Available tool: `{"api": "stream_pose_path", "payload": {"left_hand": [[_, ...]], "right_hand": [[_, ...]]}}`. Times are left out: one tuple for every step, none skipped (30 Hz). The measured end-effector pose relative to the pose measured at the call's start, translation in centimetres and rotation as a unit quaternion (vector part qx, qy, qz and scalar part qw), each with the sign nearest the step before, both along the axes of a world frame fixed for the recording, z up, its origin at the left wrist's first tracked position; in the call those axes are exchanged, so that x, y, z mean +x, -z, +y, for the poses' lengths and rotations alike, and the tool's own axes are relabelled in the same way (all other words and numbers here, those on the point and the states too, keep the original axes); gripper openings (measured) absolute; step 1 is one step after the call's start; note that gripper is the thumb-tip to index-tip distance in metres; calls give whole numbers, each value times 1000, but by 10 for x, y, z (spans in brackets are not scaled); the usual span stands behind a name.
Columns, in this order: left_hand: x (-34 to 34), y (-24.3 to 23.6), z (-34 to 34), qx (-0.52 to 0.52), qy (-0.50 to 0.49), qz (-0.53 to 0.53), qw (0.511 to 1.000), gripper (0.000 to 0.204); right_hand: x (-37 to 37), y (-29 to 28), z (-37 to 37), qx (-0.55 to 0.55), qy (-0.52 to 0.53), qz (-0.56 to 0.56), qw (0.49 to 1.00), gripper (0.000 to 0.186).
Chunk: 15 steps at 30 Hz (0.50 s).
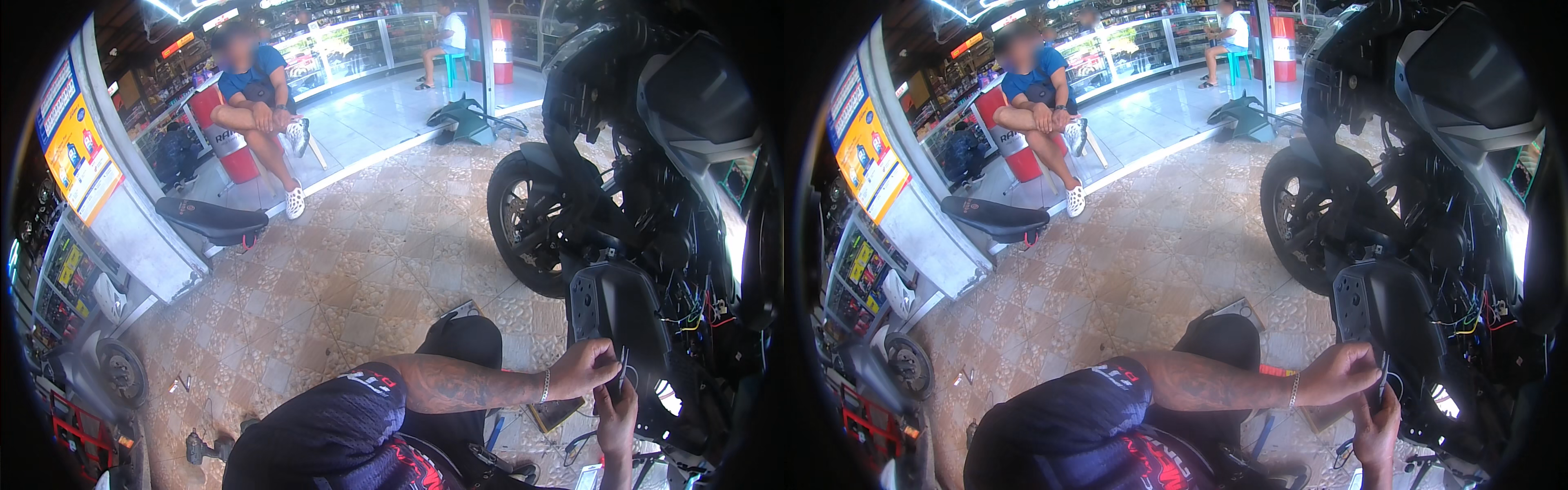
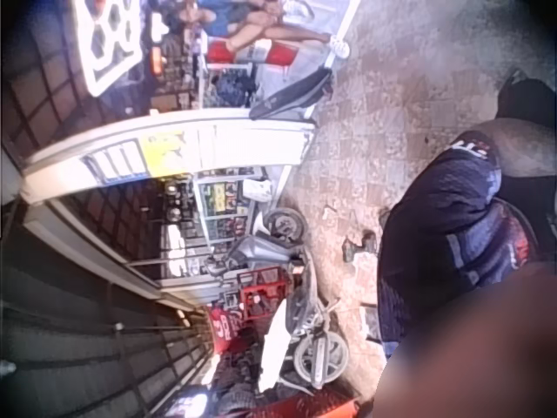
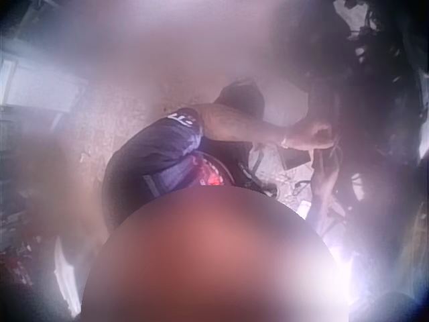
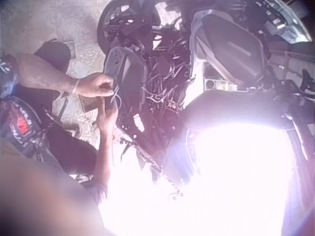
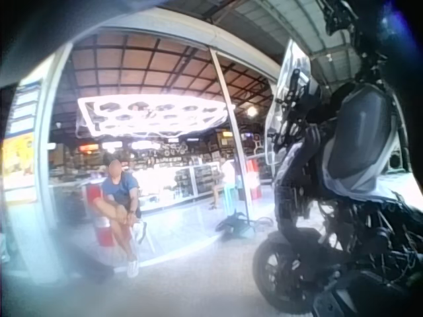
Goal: The person sits on the floor and works on the exposed wiring under the seat of a motorcycle. They use pliers to strip wire ends and connect wires by hand, handling multiple colored wires and tools throughout the clip.
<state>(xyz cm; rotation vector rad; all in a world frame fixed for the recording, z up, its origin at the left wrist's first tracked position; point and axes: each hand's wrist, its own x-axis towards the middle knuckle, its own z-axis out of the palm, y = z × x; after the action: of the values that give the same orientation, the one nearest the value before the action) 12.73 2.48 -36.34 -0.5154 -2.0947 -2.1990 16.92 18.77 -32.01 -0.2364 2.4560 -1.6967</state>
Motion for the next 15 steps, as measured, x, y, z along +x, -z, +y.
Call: {"api": "stream_pose_path", "payload": {"left_hand": [[0,0,0,1,1,-8,1000,23],[0,1,0,4,-1,-1,1000,23],[0,1,1,5,-2,-2,1000,23],[0,1,1,7,-1,-8,1000,23],[0,2,1,6,-6,4,1000,23],[-1,2,1,6,-9,10,1000,23],[-1,2,1,6,-11,16,1000,23],[-1,3,1,6,-10,16,1000,23],[-1,3,1,6,-9,15,1000,23],[-1,3,1,5,-8,15,1000,23],[-1,3,1,6,-8,16,1000,23],[-1,4,1,7,-7,17,1000,23],[-1,4,1,9,-7,18,1000,23],[-1,4,1,11,-5,15,1000,23],[-1,4,1,13,-3,13,1000,23]], "right_hand": [[0,0,0,3,1,-3,1000,24],[0,0,0,-3,-2,1,1000,25],[0,0,0,-7,-3,0,1000,25],[0,1,0,-10,-3,-5,1000,25],[-1,1,-1,-11,-5,-1,1000,26],[-1,1,-1,-9,-5,-1,1000,26],[-1,2,0,-7,-5,-5,1000,26],[-1,2,0,-1,-5,-1,1000,27],[-1,2,0,5,-4,-1,1000,27],[-1,2,0,11,-2,-4,1000,28],[-2,2,0,9,-4,-2,1000,28],[-2,2,0,8,-4,-3,1000,28],[-2,2,0,7,-3,-7,1000,28],[-2,2,0,5,-3,-4,1000,28],[-2,2,0,4,-2,-4,1000,28]]}}
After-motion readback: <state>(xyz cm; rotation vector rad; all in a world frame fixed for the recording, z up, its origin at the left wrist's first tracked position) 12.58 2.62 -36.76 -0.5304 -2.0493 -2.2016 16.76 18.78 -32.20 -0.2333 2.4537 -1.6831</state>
